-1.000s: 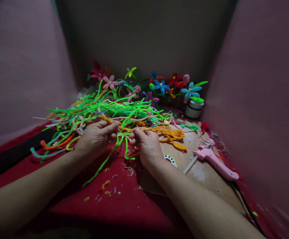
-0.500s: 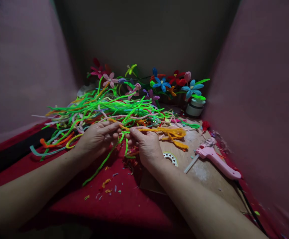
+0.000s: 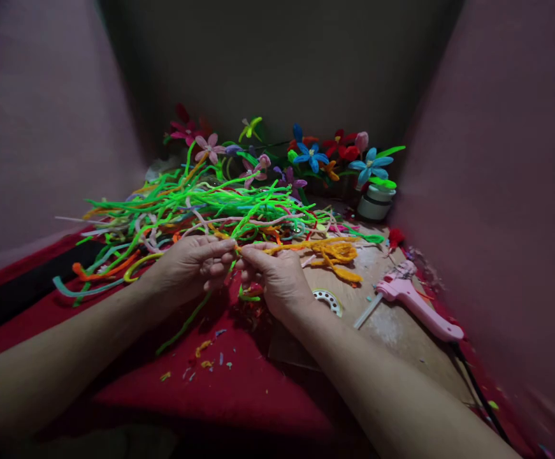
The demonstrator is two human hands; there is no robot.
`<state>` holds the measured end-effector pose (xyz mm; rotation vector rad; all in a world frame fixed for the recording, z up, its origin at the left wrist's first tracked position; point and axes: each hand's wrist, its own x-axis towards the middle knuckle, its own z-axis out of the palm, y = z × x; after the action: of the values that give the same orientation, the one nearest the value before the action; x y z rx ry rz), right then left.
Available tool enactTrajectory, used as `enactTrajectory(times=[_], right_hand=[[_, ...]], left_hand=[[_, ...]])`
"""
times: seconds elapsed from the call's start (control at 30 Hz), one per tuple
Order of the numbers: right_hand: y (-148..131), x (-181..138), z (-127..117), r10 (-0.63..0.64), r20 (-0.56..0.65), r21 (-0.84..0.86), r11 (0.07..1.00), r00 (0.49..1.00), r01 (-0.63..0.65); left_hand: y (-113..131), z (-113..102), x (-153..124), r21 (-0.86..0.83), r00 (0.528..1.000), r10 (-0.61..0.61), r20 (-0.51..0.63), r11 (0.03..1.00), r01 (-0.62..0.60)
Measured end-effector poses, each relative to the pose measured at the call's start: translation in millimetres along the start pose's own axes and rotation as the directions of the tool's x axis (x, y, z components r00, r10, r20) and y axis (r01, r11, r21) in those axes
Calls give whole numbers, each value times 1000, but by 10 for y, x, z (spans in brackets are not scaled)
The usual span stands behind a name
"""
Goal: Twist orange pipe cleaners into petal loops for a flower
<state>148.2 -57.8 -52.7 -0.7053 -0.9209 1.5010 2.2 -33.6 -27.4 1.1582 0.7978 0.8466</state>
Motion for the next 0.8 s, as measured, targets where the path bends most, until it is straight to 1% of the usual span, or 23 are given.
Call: enactTrajectory(times=[0.07, 0.1, 0.13, 0.17, 0.2, 0.23, 0.27, 0.3, 0.33, 0.37, 0.4, 0.47, 0.53, 0.6, 0.7, 0.8], right_hand=[[-19, 12, 3, -10, -48, -9, 1000, 999, 10], [-29, 19, 4, -14, -67, -16, 1000, 998, 13], [-40, 25, 4, -17, -80, -22, 1000, 997, 16], [-48, 32, 3, -19, -86, -25, 1000, 996, 17], [-53, 37, 1, -21, -89, -26, 999, 996, 19], [-55, 40, -1, -28, -91, -24, 999, 995, 25], [-53, 42, -3, -31, -93, -21, 999, 995, 30], [-49, 42, -6, -31, -94, -18, 999, 995, 29], [-43, 40, -8, -24, -91, -16, 1000, 996, 22], [-36, 38, -10, -12, -85, -16, 1000, 996, 11], [-31, 36, -12, -1, -77, -19, 1000, 997, 0], [-24, 34, -13, 14, -65, -28, 999, 998, -16], [-26, 36, -14, 9, -67, -40, 999, 998, -12], [-34, 42, -15, 2, -81, -46, 999, 997, -5], [-47, 49, -19, -14, -113, -57, 998, 993, 8], [-55, 50, -20, -30, -138, -68, 998, 990, 21]], left_hand=[[89, -79, -38, 132, 994, 34, -99, 991, -21], [149, -138, -78, 240, 985, 76, -153, 970, -37], [212, -211, -131, 400, 974, 144, -174, 914, -64], [272, -295, -194, 592, 964, 189, -185, 805, -44], [321, -387, -266, 768, 963, 200, -182, 641, 11], [355, -480, -340, 889, 965, 205, -165, 455, 55], [371, -570, -411, 959, 965, 200, -172, 257, 118], [367, -651, -476, 983, 970, 173, -172, 92, 158], [348, -719, -530, 985, 977, 135, -165, -24, 170], [317, -773, -570, 984, 984, 105, -144, -87, 153], [281, -814, -596, 984, 989, 91, -117, -121, 127], [216, -861, -608, 985, 993, 84, -82, -146, 93], [186, -885, -590, 981, 992, 80, -94, -164, 106], [193, -901, -579, 977, 991, 56, -124, -165, 131], [232, -920, -625, 980, 988, 51, -145, -129, 150], [234, -925, -733, 981, 989, 91, -113, -151, 126]])
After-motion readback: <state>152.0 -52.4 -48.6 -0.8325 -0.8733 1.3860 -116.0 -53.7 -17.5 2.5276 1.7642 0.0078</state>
